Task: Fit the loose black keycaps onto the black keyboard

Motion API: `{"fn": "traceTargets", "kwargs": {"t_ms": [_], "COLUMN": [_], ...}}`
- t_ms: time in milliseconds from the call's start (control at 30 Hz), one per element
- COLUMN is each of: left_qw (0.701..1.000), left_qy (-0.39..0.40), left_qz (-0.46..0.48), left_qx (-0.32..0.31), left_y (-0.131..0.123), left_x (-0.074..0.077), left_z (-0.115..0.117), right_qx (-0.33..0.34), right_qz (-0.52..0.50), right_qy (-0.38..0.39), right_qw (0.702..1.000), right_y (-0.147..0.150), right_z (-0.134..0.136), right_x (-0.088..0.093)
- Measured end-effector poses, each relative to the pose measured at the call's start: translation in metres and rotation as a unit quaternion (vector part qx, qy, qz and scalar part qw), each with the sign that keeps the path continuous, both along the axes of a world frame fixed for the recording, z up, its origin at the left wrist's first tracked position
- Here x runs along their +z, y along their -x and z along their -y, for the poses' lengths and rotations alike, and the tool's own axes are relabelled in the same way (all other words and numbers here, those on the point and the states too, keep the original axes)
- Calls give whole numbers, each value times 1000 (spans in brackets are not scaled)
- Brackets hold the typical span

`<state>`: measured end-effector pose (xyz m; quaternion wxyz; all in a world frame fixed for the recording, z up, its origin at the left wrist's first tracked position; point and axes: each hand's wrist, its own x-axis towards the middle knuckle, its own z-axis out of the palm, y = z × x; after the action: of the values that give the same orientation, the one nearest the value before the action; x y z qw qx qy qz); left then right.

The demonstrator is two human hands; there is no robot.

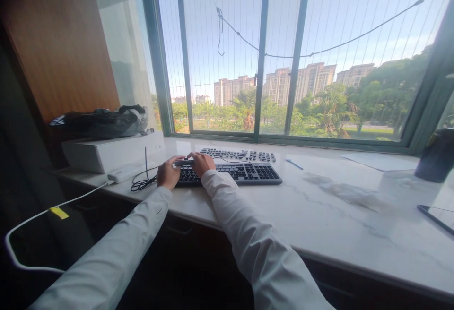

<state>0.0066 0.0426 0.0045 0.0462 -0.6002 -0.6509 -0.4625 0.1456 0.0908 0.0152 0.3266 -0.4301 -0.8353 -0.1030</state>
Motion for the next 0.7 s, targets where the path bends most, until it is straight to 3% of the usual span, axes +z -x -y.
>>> {"fn": "traceTargets", "kwargs": {"t_ms": [267, 700], "left_qw": [1000, 999], "left_qy": [5, -16], "left_qz": [-6, 25], "left_qx": [17, -20], "left_y": [0, 2], "left_x": [-1, -3], "left_z": [0, -4], "right_qx": [-7, 7], "right_qz": [14, 28], "right_qy": [5, 4], "right_qw": [1000, 1000], "right_y": [-2, -1], "right_z": [5, 5], "right_x": [3, 2]}}
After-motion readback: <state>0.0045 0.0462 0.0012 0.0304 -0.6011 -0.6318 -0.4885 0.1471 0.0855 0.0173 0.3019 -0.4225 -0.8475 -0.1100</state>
